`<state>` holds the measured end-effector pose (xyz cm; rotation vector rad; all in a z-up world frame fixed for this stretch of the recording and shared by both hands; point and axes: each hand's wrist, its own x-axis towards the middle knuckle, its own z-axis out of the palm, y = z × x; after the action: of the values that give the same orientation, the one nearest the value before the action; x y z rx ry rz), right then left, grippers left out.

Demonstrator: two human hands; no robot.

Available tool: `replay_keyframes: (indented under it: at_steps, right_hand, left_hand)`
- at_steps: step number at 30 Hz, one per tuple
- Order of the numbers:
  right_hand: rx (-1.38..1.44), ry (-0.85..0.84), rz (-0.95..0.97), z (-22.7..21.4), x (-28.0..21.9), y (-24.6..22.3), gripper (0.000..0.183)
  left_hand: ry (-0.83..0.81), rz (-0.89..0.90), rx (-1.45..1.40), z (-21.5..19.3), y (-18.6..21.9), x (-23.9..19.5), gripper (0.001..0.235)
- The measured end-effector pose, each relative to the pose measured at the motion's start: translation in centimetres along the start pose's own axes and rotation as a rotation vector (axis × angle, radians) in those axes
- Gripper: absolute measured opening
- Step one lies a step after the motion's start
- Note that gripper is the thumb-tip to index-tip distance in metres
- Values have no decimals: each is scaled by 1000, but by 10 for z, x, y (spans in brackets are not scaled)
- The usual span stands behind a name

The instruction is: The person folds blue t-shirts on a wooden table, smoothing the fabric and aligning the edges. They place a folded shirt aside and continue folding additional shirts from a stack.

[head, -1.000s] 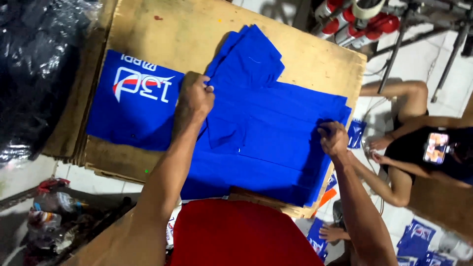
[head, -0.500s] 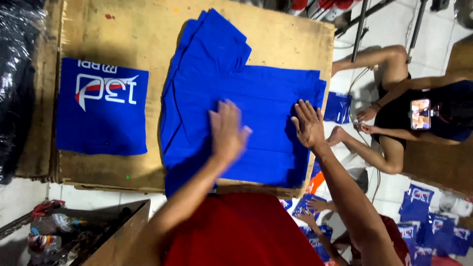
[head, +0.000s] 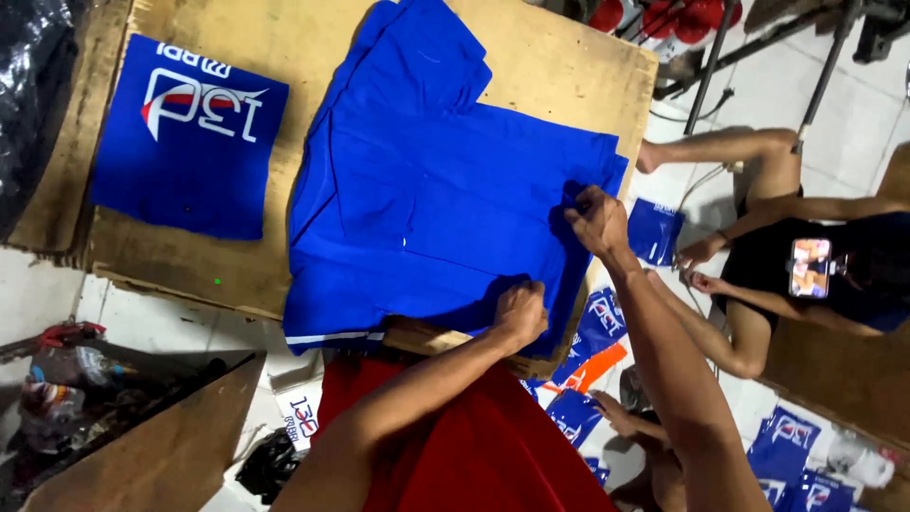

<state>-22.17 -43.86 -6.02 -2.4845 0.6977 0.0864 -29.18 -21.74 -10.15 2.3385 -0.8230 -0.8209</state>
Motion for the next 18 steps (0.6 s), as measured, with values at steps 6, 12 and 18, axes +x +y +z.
replay_keyframes:
  at_steps: [6,12,18]
  right_hand:
    - [223,-44,56,-15,10,-45,22]
    - [268,-145,12,21,49,-169,23]
    - [98,-298,-35,87,75,-265,30]
  left_hand:
    - [37,-34,-497,-58,-28,-29,20]
    - [308,-100,-974,-113,-136,-60,27]
    - [577,-494,-1080,-171,-184,-72,28]
